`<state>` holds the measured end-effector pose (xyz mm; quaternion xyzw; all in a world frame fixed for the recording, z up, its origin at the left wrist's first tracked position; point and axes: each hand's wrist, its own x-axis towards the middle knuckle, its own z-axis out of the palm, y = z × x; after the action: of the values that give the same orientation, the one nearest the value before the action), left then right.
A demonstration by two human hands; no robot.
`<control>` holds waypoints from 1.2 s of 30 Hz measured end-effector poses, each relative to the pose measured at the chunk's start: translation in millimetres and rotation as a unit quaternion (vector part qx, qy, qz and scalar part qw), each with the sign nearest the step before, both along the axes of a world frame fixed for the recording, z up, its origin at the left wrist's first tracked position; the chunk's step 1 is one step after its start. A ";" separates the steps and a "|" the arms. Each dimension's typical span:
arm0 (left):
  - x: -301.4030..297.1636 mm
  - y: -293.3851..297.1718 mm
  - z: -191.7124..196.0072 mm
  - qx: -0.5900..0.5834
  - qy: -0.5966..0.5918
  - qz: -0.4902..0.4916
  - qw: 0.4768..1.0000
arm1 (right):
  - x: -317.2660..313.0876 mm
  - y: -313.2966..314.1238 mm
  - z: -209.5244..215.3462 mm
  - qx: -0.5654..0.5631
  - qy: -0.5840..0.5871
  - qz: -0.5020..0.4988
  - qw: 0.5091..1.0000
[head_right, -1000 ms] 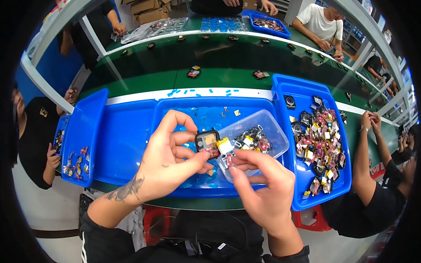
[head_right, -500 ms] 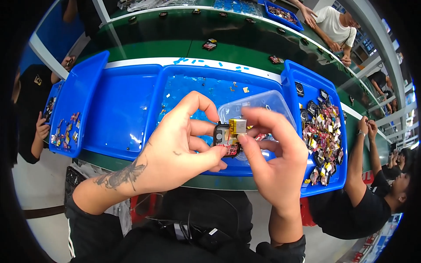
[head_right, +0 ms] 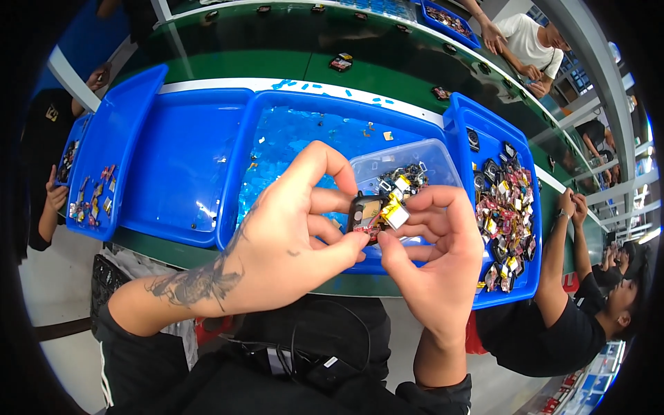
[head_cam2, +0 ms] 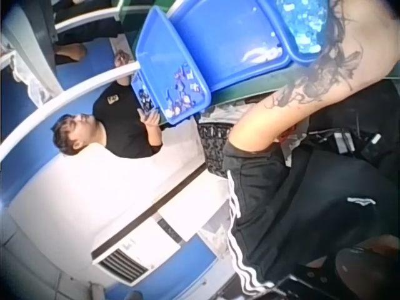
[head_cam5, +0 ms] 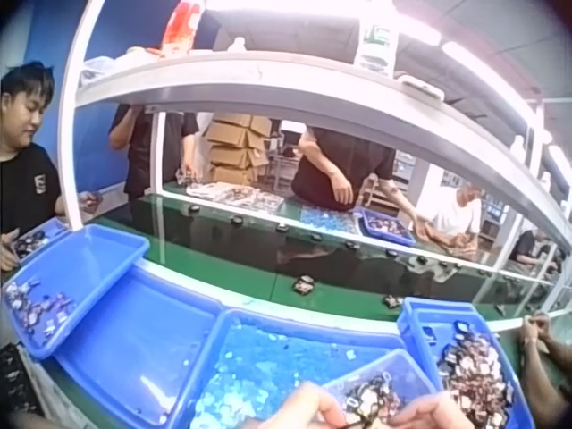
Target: Assembling components of a small electronic device, possibly a smartwatch or similar wearable.
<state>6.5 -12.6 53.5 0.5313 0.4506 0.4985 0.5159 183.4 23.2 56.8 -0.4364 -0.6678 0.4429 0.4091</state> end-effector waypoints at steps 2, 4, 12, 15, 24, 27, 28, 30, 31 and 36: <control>4.4 -1.9 0.1 0.011 0.021 0.008 1.000 | 0.2 0.7 -2.6 0.009 -0.006 0.000 1.000; 9.0 -3.4 -4.5 0.071 0.054 0.023 0.996 | -0.6 0.1 -2.4 0.006 -0.006 -0.005 1.000; 18.1 -10.2 -10.1 0.115 0.100 0.044 0.987 | -4.7 -3.2 -8.8 0.006 0.026 -0.025 0.999; 19.2 -10.3 -10.0 0.095 0.094 0.036 0.990 | -2.9 -3.1 -8.9 0.014 0.001 -0.034 0.999; 8.6 6.8 -1.8 -0.061 -0.036 0.010 0.997 | 7.1 -3.7 -1.0 -0.010 0.041 -0.019 0.999; 0.7 19.9 -4.8 -0.083 -0.062 0.011 0.995 | 15.0 -9.1 -8.6 0.011 0.061 -0.039 0.997; -1.1 23.8 -2.9 -0.085 -0.069 0.010 0.994 | 18.4 -14.2 -9.8 0.020 0.066 -0.058 0.996; -8.6 34.8 -9.0 -0.076 -0.063 0.017 0.995 | 26.5 -25.9 -15.8 0.053 0.072 -0.051 0.995; -12.5 41.1 -8.3 -0.079 -0.070 0.024 0.994 | 37.3 -31.1 -19.7 0.075 0.075 -0.018 0.994; -62.5 106.5 4.2 -0.101 -0.010 0.081 0.991 | 58.5 -66.8 -40.8 0.006 0.081 0.133 0.988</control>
<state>-56.0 93.8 57.7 0.4328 0.5352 0.4959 0.5294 241.9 -43.5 16.0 -0.3036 -0.6870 0.5239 0.4018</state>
